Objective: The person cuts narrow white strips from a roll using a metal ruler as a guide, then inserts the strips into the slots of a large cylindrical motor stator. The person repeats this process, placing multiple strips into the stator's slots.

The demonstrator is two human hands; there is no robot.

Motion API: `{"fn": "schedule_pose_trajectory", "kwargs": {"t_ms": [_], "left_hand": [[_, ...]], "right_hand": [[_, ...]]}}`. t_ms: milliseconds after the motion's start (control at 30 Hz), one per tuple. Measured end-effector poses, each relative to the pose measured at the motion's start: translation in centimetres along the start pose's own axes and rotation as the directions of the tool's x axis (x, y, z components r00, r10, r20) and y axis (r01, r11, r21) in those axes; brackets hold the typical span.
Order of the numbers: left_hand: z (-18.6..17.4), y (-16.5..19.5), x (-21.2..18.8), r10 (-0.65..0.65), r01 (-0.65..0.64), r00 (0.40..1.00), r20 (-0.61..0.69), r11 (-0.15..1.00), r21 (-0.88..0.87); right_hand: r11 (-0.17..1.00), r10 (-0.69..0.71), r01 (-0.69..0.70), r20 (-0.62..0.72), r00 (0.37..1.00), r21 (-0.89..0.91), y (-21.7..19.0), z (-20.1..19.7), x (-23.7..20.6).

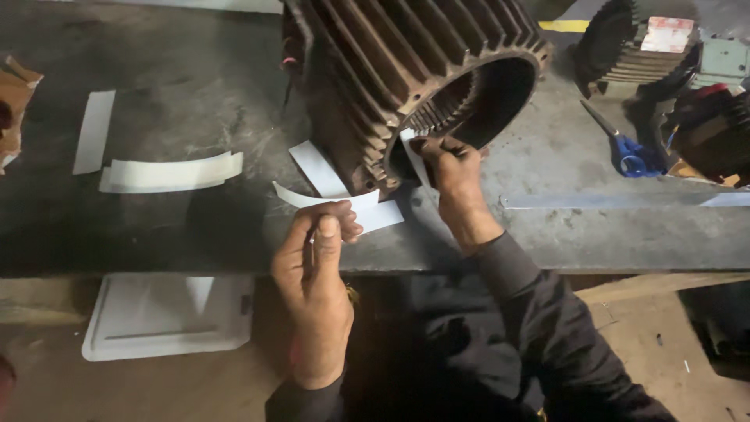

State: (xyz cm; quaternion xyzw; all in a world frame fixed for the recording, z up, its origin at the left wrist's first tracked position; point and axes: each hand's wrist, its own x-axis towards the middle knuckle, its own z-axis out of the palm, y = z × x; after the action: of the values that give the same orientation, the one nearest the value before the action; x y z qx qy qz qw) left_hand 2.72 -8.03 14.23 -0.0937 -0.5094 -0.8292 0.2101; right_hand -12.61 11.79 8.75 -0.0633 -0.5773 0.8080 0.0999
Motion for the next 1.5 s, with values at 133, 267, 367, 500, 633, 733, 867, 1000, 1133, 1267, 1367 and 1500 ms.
{"fn": "schedule_pose_trajectory", "kwargs": {"t_ms": [133, 267, 367, 500, 633, 733, 867, 1000, 1133, 1267, 1367, 1500], "left_hand": [[-0.1, 1.1, 0.2, -0.05, 0.05, 0.999, -0.014, 0.998, 0.024], [-0.3, 1.8, 0.6, -0.004, 0.004, 1.0, 0.012, 1.0, 0.022], [-0.4, 2.1, 0.6, -0.022, 0.021, 1.0, 0.003, 0.999, 0.035], [-0.6, 2.0, 0.5, -0.051, 0.052, 0.998, -0.022, 0.997, 0.048], [-1.0, 1.5, 0.8, -0.031, 0.032, 0.999, -0.03, 0.999, 0.035], [-1.1, 1.1, 0.8, -0.003, 0.004, 1.0, -0.025, 0.999, 0.044], [-1.2, 0.9, 0.7, -0.004, 0.004, 1.0, -0.002, 0.998, 0.061], [-1.2, 0.8, 0.6, -0.025, 0.024, 1.0, 0.017, 0.998, 0.054], [-1.1, 0.8, 0.8, -0.041, 0.039, 0.999, 0.032, 0.997, 0.064], [-0.8, 0.5, 1.2, -0.109, 0.106, 0.993, 0.047, 0.992, 0.065], [-0.6, 0.3, 1.1, -0.117, 0.098, 0.988, 0.097, 0.978, 0.184], [-0.3, 0.0, 1.2, -0.086, 0.051, 0.983, 0.165, 0.978, 0.202]], "right_hand": [[0.998, -0.015, 0.014, -0.02, 1.0, -0.054, -0.1, -0.1, 0.3], [0.999, -0.036, 0.036, 0.042, 0.998, -0.01, 0.1, -0.3, 0.5], [0.995, -0.092, 0.093, 0.045, 0.995, -0.02, 0.6, -0.4, 0.9], [0.989, -0.067, 0.061, -0.042, 0.997, -0.132, 1.0, 0.1, 1.5], [0.994, -0.077, 0.075, -0.018, 0.997, -0.077, 0.3, 0.8, 1.4], [0.978, -0.041, 0.026, -0.068, 0.997, -0.209, -1.1, 1.3, 0.0], [0.952, -0.045, 0.067, 0.083, 0.996, -0.3, -2.9, 1.7, -2.3], [0.891, -0.141, 0.175, 0.112, 0.984, -0.42, -3.5, 2.1, -3.1], [0.906, -0.122, 0.148, 0.092, 0.988, -0.397, -3.5, 2.1, -3.3], [0.936, -0.13, 0.146, 0.071, 0.989, -0.321, -3.2, 1.5, -3.5], [0.875, -0.204, 0.225, 0.095, 0.974, -0.428, -2.3, 0.8, -3.6], [0.862, -0.231, 0.263, 0.126, 0.965, -0.433, -0.9, 0.5, -3.0]]}}
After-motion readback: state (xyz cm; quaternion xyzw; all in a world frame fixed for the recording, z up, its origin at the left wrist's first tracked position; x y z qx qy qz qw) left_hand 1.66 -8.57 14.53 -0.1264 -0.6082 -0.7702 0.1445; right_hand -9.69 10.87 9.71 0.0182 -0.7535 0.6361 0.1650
